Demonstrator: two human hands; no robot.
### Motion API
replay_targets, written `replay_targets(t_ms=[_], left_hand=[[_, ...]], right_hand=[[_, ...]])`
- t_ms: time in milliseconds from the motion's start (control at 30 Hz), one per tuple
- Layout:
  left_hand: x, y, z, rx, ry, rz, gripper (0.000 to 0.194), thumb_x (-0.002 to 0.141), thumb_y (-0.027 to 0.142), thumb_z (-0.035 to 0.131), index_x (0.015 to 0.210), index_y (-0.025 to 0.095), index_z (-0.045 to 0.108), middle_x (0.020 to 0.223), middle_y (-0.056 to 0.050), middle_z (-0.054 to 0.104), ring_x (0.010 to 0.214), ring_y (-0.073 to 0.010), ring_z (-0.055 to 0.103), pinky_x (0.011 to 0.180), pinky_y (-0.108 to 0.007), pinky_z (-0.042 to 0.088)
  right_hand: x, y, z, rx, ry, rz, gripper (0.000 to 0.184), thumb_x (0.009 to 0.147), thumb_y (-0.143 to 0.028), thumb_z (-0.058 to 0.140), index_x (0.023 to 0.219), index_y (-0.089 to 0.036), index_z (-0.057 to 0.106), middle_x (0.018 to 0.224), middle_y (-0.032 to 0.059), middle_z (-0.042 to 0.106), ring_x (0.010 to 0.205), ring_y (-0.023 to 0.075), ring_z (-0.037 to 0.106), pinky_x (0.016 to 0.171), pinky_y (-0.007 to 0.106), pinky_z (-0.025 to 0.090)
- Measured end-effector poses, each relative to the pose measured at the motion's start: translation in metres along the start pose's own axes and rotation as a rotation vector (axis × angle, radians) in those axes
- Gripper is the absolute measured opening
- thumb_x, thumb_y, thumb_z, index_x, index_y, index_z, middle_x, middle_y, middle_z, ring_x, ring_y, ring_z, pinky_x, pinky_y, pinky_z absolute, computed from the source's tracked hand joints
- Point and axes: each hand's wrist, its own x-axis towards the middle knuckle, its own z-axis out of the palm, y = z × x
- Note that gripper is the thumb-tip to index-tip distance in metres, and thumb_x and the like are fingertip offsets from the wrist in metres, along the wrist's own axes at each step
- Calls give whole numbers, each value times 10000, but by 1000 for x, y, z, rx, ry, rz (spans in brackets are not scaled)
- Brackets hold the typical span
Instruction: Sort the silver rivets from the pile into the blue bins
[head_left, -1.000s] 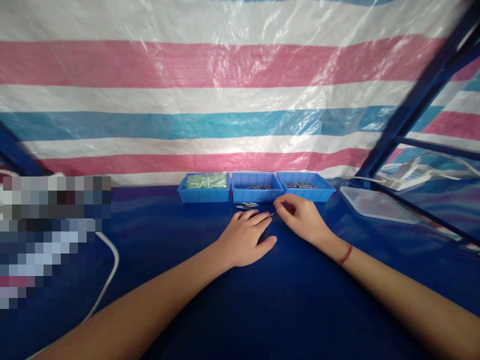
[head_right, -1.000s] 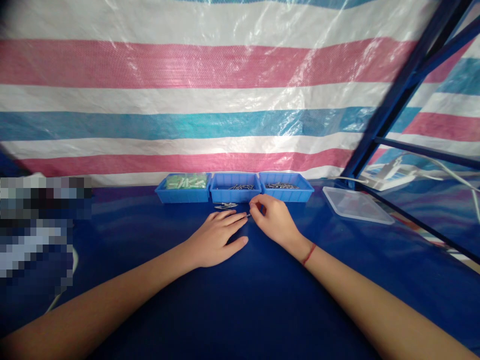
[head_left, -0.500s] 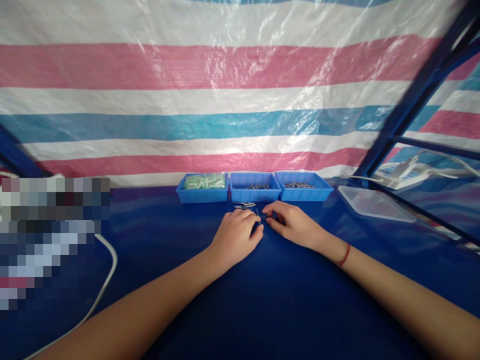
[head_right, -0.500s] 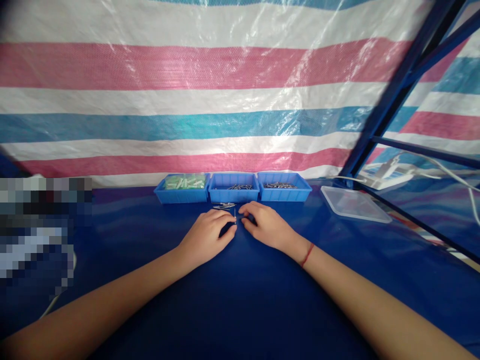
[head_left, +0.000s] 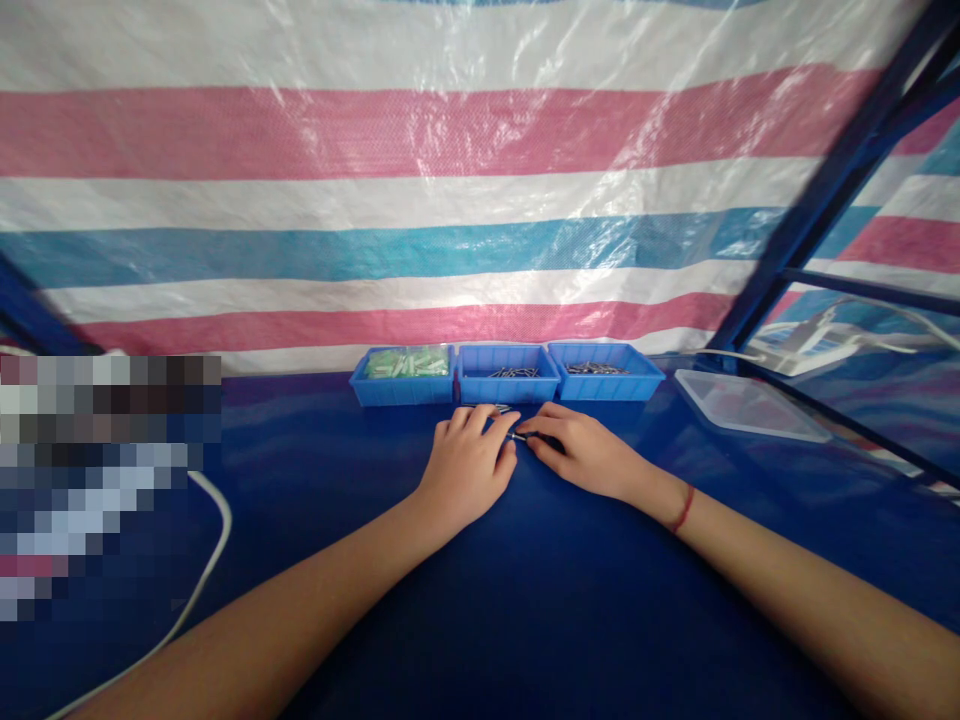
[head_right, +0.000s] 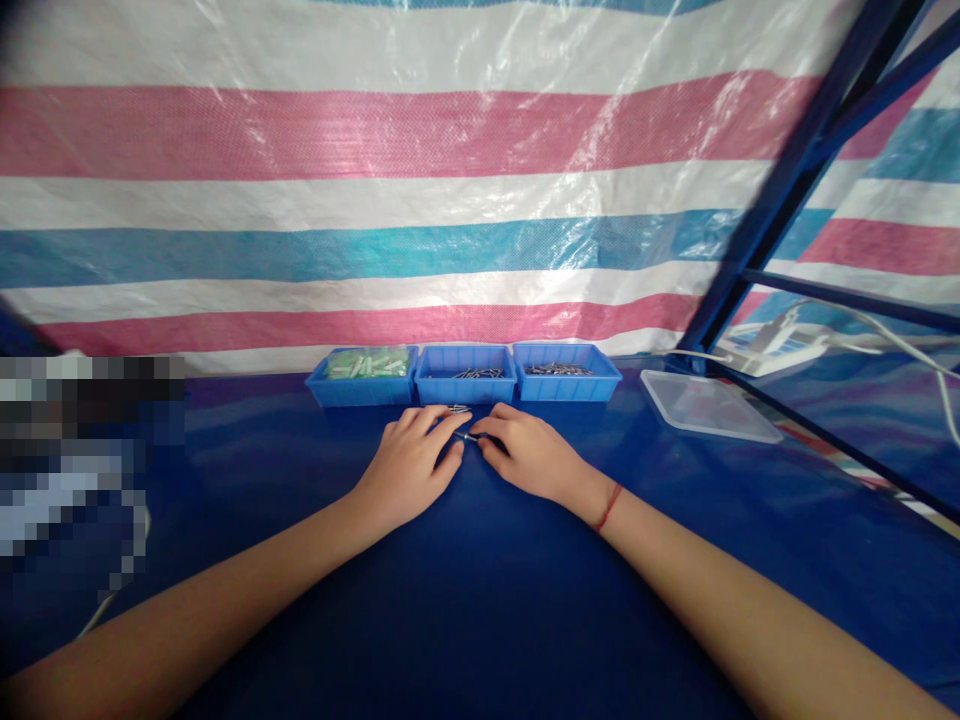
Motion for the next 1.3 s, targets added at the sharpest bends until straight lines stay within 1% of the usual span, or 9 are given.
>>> replay_targets(t_ms=[100,367,500,600,733,867,1100,1200,1300], left_hand=[[0,-1,1,15,-45,0,315,906,269,423,1174,250,588,1202,-54,582,1072,-271,509,817,-430,418],[3,-3,-2,-90,-61,-58,182,894,285,482,883,215,650,973,-40,632,926,-233,549,776,-380,424],[5,-7,-1,-278,10,-89,141,897,263,487,876,196,609,906,-25,636,872,-198,559,789,-349,436],[6,-10,-1,-457,81,-75,89,885,199,497,901,179,582,878,-20,643,838,-168,577,784,-310,453],[6,-10,-4,-566,132,49,82,872,192,520,901,197,596,963,-29,638,933,-171,579,869,-333,443],[5,-8,-6,-552,146,153,79,853,198,548,890,213,617,1119,-58,557,1094,-198,516,976,-387,388],[4,-7,-8,-665,138,209,73,870,197,530,915,190,587,1109,-80,525,1111,-195,509,989,-383,395],[3,-6,-9,-692,123,218,52,866,204,542,892,193,586,1097,-75,525,1090,-190,524,968,-367,416],[3,-7,-9,-689,152,206,60,883,195,510,906,197,565,1069,-69,549,1064,-178,536,955,-357,422]], right_hand=[[0,-1,-1,16,6,4,247,869,-183,472,1037,-195,653,923,64,586,798,165,606,757,305,473],[0,-7,-1,106,45,26,190,855,-191,508,912,-190,689,833,43,618,707,136,584,655,256,445],[1,-9,-1,167,76,24,152,840,-190,529,893,-182,671,763,20,601,638,114,543,601,234,417],[1,-11,1,226,90,12,122,818,-219,576,904,-175,649,792,16,591,594,94,504,571,224,405],[1,-17,3,294,114,-22,105,806,-273,613,805,-169,619,719,-5,537,581,93,472,550,222,390],[2,-21,4,458,127,-37,180,847,-316,569,763,-163,614,735,15,553,660,119,504,596,242,415],[2,-20,4,773,99,6,239,836,-351,590,1013,-199,641,978,47,589,863,158,564,765,314,458],[2,-20,2,811,38,-6,203,837,-356,589,921,-183,653,968,43,593,886,161,564,785,315,456],[1,-20,0,809,0,12,215,848,-369,567,803,-167,626,846,19,579,799,142,559,763,305,459]])
